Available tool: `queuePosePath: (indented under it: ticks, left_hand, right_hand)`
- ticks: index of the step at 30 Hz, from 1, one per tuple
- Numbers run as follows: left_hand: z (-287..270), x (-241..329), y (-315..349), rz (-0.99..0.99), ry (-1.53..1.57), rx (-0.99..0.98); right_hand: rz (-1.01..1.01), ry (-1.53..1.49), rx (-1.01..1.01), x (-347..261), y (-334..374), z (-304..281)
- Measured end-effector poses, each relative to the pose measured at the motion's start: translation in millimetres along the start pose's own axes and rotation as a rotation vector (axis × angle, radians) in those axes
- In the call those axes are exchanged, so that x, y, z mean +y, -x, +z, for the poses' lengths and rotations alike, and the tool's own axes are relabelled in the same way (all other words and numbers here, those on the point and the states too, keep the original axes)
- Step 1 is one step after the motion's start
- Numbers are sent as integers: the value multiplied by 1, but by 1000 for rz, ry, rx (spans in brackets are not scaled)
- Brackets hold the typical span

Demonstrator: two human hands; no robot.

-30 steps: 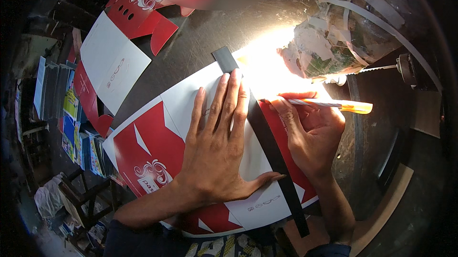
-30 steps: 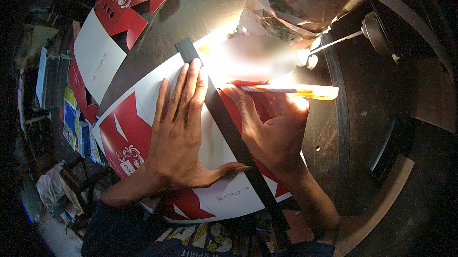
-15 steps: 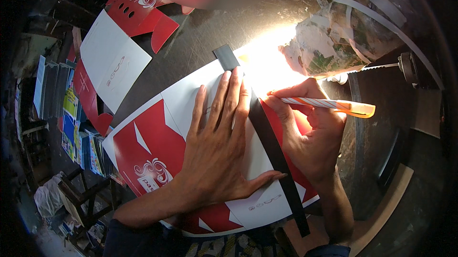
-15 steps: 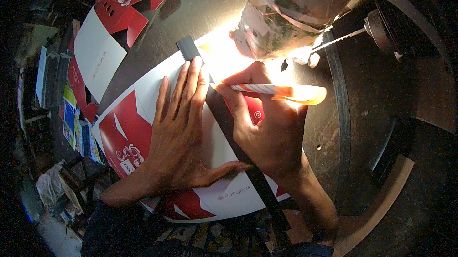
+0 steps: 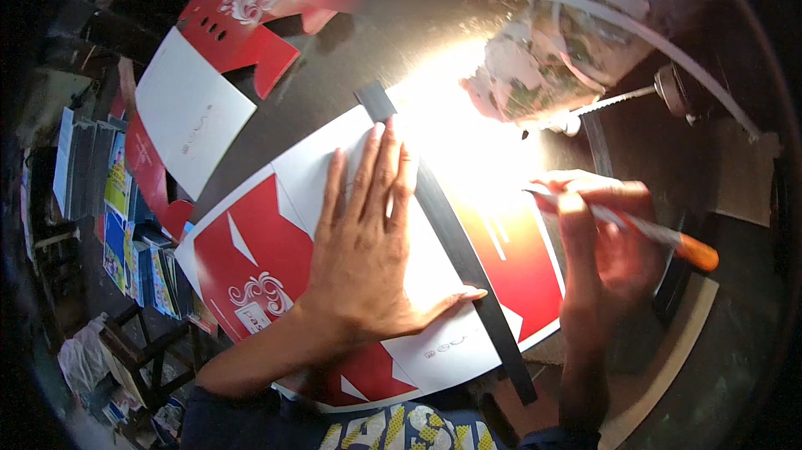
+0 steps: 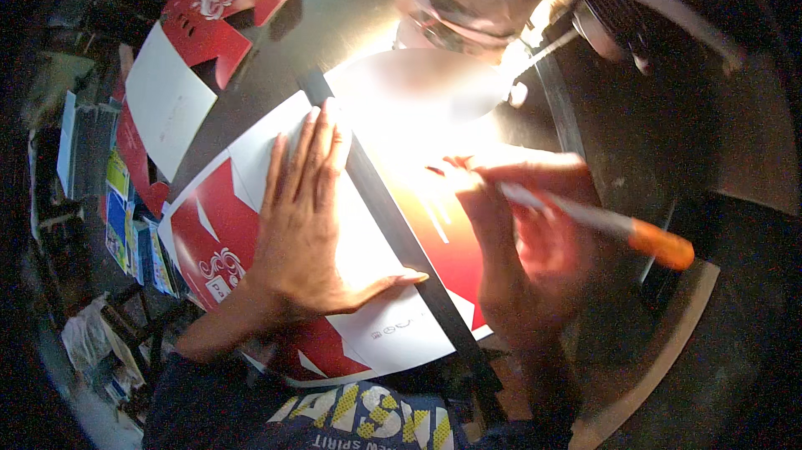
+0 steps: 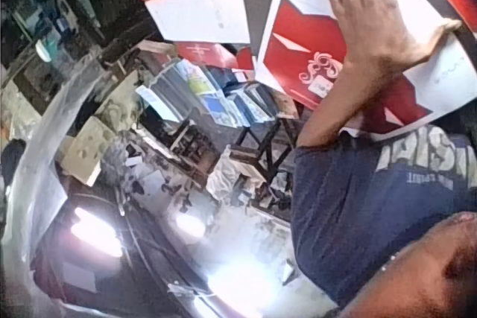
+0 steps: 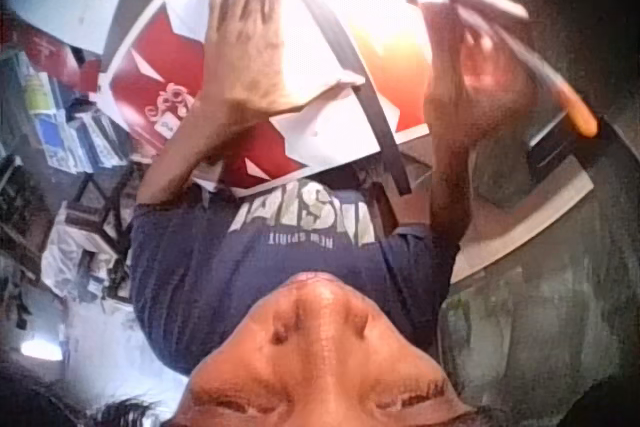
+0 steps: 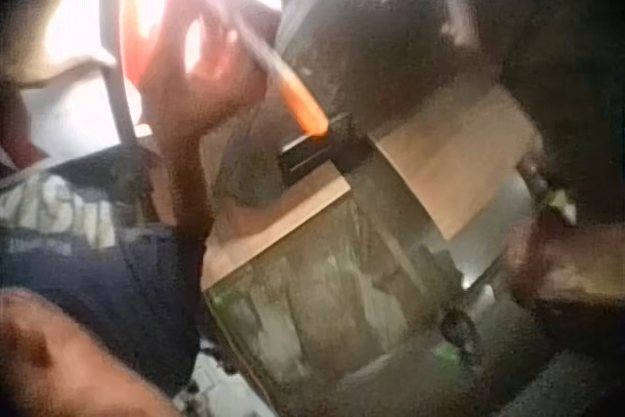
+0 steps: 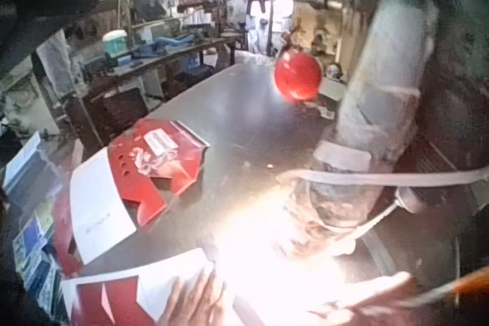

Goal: The person uses a ruler and a pen-like tool to score or mark fold lines on flat red and white printed cardboard packaging sheets by hand.

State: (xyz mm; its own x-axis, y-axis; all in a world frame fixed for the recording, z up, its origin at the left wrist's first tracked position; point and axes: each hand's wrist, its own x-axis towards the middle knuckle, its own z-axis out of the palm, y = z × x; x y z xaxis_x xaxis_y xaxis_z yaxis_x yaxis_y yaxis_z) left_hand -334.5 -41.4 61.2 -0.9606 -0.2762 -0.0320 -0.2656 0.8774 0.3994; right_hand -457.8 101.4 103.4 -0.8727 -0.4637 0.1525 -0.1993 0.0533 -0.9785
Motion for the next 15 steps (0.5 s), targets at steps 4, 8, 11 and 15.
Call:
queuePosePath:
  ticks: [4, 8, 11, 15]
  left_hand:
    - [1, -4, 1, -26, -19, 1]
    - [2, 2, 4, -5, -36, 13]
    - [9, 3, 2, 0, -64, 2]
    - [9, 1, 3, 6, -82, -2]
  right_hand:
    - [139, 38, -124, 7, 43, -34]
    - [161, 59, -214, 23, 82, -56]
    - [118, -7, -190, 44, 90, -58]
    - [31, -47, -180, 53, 92, -56]
